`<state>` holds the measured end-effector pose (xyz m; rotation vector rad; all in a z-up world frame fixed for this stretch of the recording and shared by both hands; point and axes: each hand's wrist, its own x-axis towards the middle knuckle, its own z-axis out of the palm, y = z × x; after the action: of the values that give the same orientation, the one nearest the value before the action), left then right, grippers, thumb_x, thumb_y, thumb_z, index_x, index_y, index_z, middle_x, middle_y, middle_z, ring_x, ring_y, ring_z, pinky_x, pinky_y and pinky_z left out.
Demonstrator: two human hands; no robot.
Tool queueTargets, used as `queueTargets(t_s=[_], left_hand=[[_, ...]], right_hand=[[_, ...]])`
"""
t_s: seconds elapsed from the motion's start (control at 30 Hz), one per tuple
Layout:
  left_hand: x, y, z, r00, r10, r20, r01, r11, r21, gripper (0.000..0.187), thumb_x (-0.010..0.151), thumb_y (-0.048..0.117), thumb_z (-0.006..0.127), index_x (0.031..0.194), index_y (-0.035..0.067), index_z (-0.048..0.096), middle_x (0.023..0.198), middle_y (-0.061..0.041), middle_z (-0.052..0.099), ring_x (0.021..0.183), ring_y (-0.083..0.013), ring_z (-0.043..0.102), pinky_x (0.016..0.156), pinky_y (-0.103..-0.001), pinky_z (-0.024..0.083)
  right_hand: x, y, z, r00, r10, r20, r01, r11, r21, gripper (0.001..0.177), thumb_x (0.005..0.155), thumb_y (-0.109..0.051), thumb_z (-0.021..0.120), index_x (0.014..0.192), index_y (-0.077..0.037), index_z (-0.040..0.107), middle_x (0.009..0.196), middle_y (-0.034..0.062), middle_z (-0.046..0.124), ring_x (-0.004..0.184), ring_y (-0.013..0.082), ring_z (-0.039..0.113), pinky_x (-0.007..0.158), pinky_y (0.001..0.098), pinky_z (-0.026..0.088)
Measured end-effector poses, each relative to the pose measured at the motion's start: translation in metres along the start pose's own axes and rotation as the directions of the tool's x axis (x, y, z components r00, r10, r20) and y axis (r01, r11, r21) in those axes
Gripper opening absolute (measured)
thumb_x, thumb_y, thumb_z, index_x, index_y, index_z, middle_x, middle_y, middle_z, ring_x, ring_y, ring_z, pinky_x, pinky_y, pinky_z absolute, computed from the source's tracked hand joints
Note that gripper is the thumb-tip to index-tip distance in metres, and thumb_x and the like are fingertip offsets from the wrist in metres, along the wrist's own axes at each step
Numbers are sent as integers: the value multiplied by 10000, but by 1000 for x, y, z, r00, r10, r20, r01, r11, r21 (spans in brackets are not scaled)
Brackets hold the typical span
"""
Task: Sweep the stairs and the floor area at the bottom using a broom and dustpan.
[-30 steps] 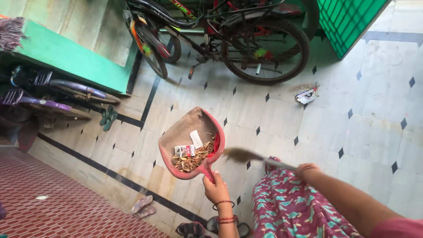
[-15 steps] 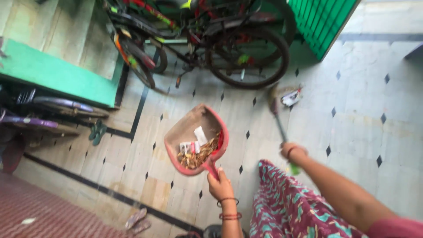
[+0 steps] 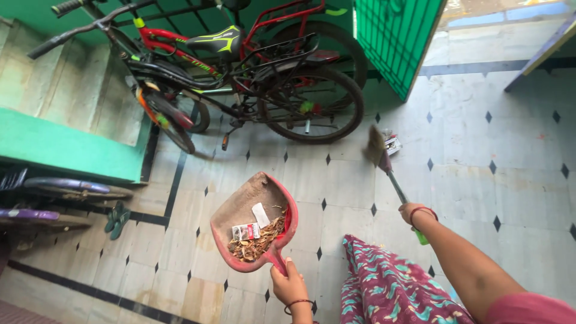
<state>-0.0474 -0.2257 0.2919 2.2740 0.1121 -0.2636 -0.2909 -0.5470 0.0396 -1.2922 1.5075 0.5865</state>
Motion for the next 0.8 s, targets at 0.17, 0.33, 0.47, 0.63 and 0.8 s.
queueTargets(t_s=[0.17,0.33,0.47,0.63,0.8], left_hand=[[-8,2,37,996,27,84,-25,999,-25,366,886,364,708,992,24,624,664,-124,696,453,-245,671,452,-377,543],[-15,20,77,978,48,202,-55,998,30,358,881,379,702,1016,52,644,657,-139,716,456,-238,683,478,-369,551],[-11,45,114,960,63,274,-84,994,64,361,874,383,701,1024,60,647,673,-125,732,455,-234,691,489,-377,554],[-9,69,151,938,117,326,-147,987,70,364,895,390,691,1007,48,642,658,-122,726,454,-228,689,491,-376,546],[1,114,183,930,126,347,-150,988,45,371,874,381,703,984,33,638,656,-114,712,446,-236,685,454,-379,547]], right_hand=[[-24,-15,27,990,-134,-38,113,935,-336,372,987,-224,570,1348,-230,659,1313,99,694,1139,274,684,935,473,584],[2,-30,14,983,-182,-28,156,903,-401,398,992,-228,553,1379,-265,641,1378,105,661,1224,312,681,1015,432,564],[75,-19,-9,985,-147,86,169,793,-585,412,988,-258,595,1399,-263,619,1411,82,636,1265,306,647,1059,429,540],[88,16,-57,999,28,-33,-35,964,-265,393,1014,-351,573,1352,-178,676,1365,138,681,1209,330,671,1044,458,519],[47,25,-82,994,-45,-100,14,957,-290,413,1016,-317,535,1426,-297,589,1410,66,657,1267,291,654,1079,433,530]])
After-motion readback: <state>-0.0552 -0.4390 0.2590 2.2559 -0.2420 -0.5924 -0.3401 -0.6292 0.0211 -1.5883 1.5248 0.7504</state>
